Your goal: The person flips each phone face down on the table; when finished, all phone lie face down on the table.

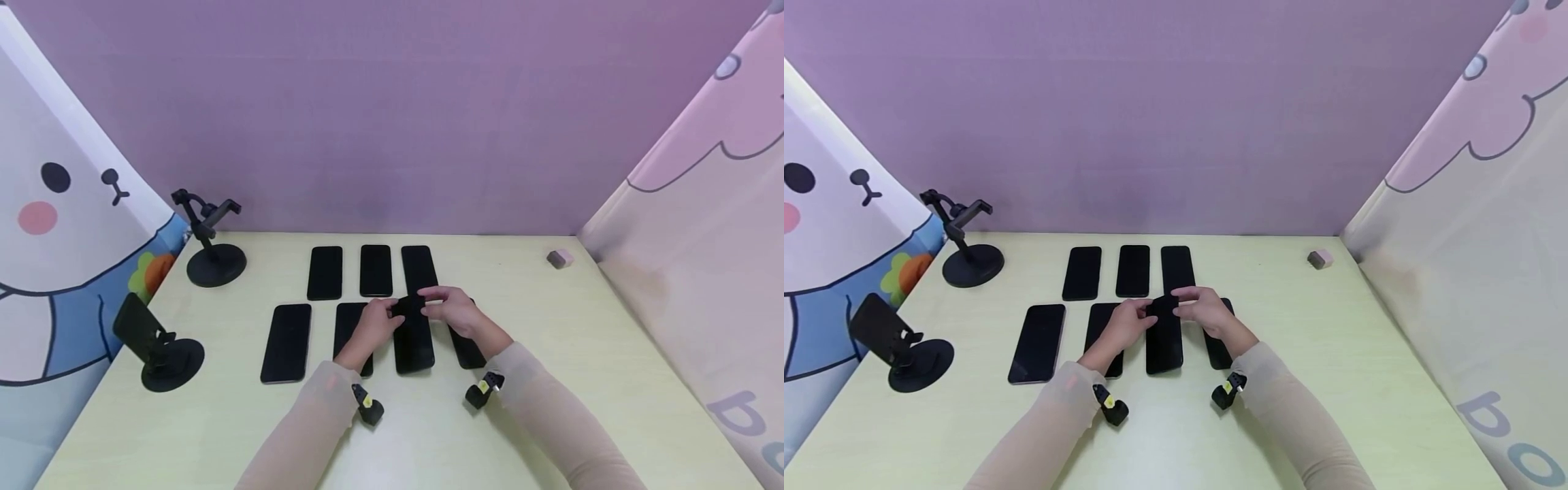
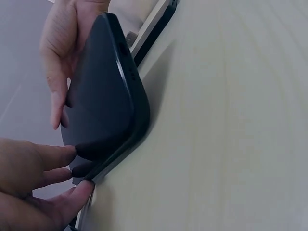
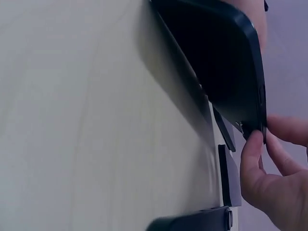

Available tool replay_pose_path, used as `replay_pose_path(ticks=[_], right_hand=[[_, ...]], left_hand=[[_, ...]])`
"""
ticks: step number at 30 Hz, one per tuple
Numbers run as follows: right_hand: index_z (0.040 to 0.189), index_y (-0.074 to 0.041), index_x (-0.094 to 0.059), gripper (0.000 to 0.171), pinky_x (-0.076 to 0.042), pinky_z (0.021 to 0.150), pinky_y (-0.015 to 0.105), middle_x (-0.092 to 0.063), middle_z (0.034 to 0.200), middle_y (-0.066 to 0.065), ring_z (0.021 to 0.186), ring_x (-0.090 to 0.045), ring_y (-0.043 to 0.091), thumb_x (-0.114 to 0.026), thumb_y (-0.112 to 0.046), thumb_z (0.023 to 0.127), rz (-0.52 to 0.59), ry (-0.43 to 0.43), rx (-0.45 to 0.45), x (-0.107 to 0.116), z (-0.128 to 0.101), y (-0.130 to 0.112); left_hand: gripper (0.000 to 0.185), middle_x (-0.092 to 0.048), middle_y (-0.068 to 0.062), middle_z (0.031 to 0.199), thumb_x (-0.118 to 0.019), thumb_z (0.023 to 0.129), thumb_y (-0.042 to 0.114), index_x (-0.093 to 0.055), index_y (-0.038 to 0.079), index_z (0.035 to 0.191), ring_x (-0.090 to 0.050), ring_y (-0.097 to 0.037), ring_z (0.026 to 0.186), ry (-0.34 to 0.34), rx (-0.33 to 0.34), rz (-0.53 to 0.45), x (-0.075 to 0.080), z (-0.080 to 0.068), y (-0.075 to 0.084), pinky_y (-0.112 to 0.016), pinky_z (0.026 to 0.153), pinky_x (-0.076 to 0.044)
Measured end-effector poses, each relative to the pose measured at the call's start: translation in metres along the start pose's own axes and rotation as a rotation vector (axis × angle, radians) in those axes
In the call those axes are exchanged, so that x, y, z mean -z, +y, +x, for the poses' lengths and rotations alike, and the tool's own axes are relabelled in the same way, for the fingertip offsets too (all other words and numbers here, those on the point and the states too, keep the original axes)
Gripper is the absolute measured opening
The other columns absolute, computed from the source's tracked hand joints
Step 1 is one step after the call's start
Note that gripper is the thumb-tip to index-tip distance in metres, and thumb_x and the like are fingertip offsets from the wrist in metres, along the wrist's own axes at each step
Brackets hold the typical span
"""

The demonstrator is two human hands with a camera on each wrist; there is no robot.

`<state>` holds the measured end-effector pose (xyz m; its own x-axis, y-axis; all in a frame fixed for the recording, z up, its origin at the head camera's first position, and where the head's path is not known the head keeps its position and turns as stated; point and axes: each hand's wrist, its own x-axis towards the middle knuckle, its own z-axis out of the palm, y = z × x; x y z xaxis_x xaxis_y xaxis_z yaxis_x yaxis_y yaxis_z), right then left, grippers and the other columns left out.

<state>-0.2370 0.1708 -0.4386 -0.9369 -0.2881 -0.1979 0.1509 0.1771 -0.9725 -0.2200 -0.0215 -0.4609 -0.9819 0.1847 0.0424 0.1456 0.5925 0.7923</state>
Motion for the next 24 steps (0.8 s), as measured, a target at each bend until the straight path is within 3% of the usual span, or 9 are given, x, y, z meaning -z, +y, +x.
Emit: replay_pose_path(ticks=[5, 8, 12, 15, 24], right_hand=[[0.135, 0.013, -0.047, 0.046, -0.052, 0.086, 0.033, -0.046, 0.132, 0.023, 0.094, -0.059, 0.018, -0.057, 0.013, 0.090, 0.087, -0.033, -0.012, 0.001, -0.002, -0.004], [0.137, 0.014, -0.043, 0.047, -0.051, 0.087, 0.034, -0.044, 0.135, 0.025, 0.097, -0.059, 0.020, -0.056, 0.012, 0.091, 0.114, -0.047, 0.007, 0.002, -0.004, -0.005], [0.138, 0.015, -0.041, 0.048, -0.050, 0.090, 0.035, -0.041, 0.139, 0.026, 0.103, -0.058, 0.021, -0.055, 0.011, 0.092, 0.139, -0.047, 0.026, 0.003, -0.005, -0.006], [0.138, 0.015, -0.041, 0.048, -0.050, 0.091, 0.035, -0.042, 0.136, 0.026, 0.101, -0.059, 0.019, -0.055, 0.012, 0.092, 0.159, -0.040, 0.031, 0.002, -0.005, -0.007], [0.139, 0.017, -0.037, 0.049, -0.051, 0.088, 0.034, -0.040, 0.138, 0.029, 0.098, -0.061, 0.016, -0.054, 0.012, 0.093, 0.195, -0.033, 0.059, 0.000, -0.008, -0.008]], left_hand=[[0.038, -0.056, -0.004, 0.076, -0.070, 0.090, 0.011, -0.064, -0.003, 0.124, -0.053, -0.019, 0.072, -0.001, -0.033, 0.004, -0.001, 0.001, 0.002, -0.034, 0.070, -0.047], [0.038, -0.056, -0.004, 0.073, -0.070, 0.091, 0.013, -0.063, -0.002, 0.126, -0.052, -0.018, 0.069, -0.001, -0.027, -0.022, -0.003, 0.001, 0.004, -0.034, 0.068, -0.046], [0.039, -0.067, -0.012, 0.092, -0.070, 0.091, 0.014, -0.063, 0.001, 0.128, -0.060, -0.022, 0.083, 0.017, -0.016, -0.077, -0.007, 0.002, 0.004, -0.036, 0.076, -0.049], [0.040, -0.067, -0.018, 0.109, -0.070, 0.091, 0.013, -0.062, 0.001, 0.128, -0.064, -0.026, 0.096, 0.026, -0.010, -0.140, -0.009, 0.001, 0.004, -0.039, 0.083, -0.051], [0.040, -0.061, -0.021, 0.125, -0.068, 0.093, 0.016, -0.062, 0.002, 0.130, -0.065, -0.030, 0.103, 0.038, 0.001, -0.293, -0.011, -0.003, 0.008, -0.040, 0.086, -0.051]])
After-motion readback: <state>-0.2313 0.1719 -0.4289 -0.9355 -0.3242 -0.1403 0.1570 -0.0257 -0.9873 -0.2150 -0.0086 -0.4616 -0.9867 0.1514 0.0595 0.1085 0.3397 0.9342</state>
